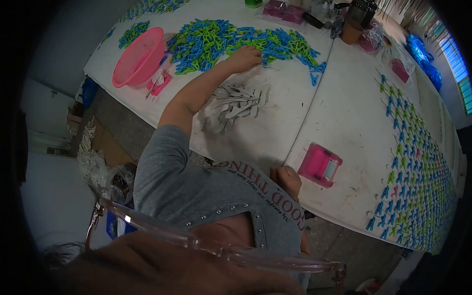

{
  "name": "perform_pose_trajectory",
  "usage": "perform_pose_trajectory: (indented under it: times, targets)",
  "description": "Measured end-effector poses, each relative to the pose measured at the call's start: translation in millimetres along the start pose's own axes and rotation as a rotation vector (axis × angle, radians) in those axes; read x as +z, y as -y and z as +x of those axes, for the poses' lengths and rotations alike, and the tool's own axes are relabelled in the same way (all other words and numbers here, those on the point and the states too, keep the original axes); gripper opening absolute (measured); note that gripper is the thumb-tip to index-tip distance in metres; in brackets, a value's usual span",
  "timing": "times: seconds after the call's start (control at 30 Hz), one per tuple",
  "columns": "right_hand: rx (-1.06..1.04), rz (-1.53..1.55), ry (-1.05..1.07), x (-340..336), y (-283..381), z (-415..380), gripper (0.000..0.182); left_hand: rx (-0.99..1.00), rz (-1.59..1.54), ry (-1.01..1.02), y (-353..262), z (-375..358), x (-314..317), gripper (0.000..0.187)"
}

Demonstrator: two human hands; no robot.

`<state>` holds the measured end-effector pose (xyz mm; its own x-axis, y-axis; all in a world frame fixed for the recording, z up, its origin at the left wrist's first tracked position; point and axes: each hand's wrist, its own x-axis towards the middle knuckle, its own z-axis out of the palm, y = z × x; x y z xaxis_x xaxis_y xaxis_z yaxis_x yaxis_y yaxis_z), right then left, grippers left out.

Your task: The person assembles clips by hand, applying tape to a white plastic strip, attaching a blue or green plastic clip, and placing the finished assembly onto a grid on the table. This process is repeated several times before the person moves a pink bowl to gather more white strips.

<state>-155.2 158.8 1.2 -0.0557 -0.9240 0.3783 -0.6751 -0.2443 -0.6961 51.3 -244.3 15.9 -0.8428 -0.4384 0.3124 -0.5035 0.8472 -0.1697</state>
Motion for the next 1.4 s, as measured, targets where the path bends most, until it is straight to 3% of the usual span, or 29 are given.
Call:
perform_pose_trajectory:
  times: [0.07, 0.13, 0.17, 0.23, 0.37, 0.43, 0.57, 0.63, 0.77, 0.83, 0.87, 1.0, 1.1, 1.2, 1.27, 1.4]
  targets:
    - [-0.004, 0.002, -0.01, 1, 1, 0, 0.02, 0.04, -0.038, -0.043, -3, -6, -16, 0.009]
    - [-0.006, 0.003, -0.016, 0, 1, 1, 0.02, -0.093, -0.24, 0.258, -10, -15, -39, 0.015]
    - [-0.001, 0.002, -0.012, 0, 1, 2, 0.02, -0.094, -0.246, 0.263, -10, -24, -34, 0.015]
    - [0.003, 0.002, 0.0, 0, 0, 0, 0.019, -0.169, -0.556, 0.266, -14, -41, -26, 0.027]
    - [-0.004, -0.015, -0.001, 1, 0, 1, 0.02, -0.182, -0.578, 0.404, -30, -53, -44, 0.04]
    - [-0.01, -0.02, 0.005, 1, -1, 0, 0.022, -0.377, -1.022, 0.724, -40, -58, -69, 0.048]
    - [-0.043, -0.028, -0.029, 3, -3, -2, 0.021, -0.382, -0.888, 0.555, -45, -110, -112, 0.057]
    - [-0.041, -0.031, -0.023, 3, -2, -3, 0.021, -0.313, -0.485, 0.112, -46, -152, -121, 0.07]
    - [-0.062, -0.029, -0.008, -1, 1, 2, 0.019, -0.308, -0.168, 0.065, -81, -204, -133, 0.072]
    - [-0.061, -0.039, 0.015, -3, 5, 4, 0.018, -0.299, -0.219, -0.033, -100, -200, -133, 0.052]
    - [-0.074, -0.034, 0.017, -3, 6, 6, 0.018, -0.3, -0.227, -0.031, -104, -192, -128, 0.052]
    - [-0.105, -0.083, 0.048, -4, 4, 5, 0.018, -0.241, -0.48, -0.093, -122, -111, -100, 0.01]
    - [-0.098, -0.064, 0.014, -2, 4, 2, 0.018, -0.138, -0.398, -0.139, -126, -53, -67, 0.009]
    - [-0.083, -0.088, -0.045, 2, 3, -1, 0.018, -0.071, -0.16, -0.048, -131, -18, -42, 0.01]
    - [-0.087, -0.102, -0.057, 2, 2, -3, 0.018, -0.069, 0.041, 0.354, -130, -5, -32, 0.018]
    - [-0.079, -0.085, -0.037, -1, 2, -2, 0.018, -0.199, -0.218, 0.25, -114, -4, -47, 0.02]
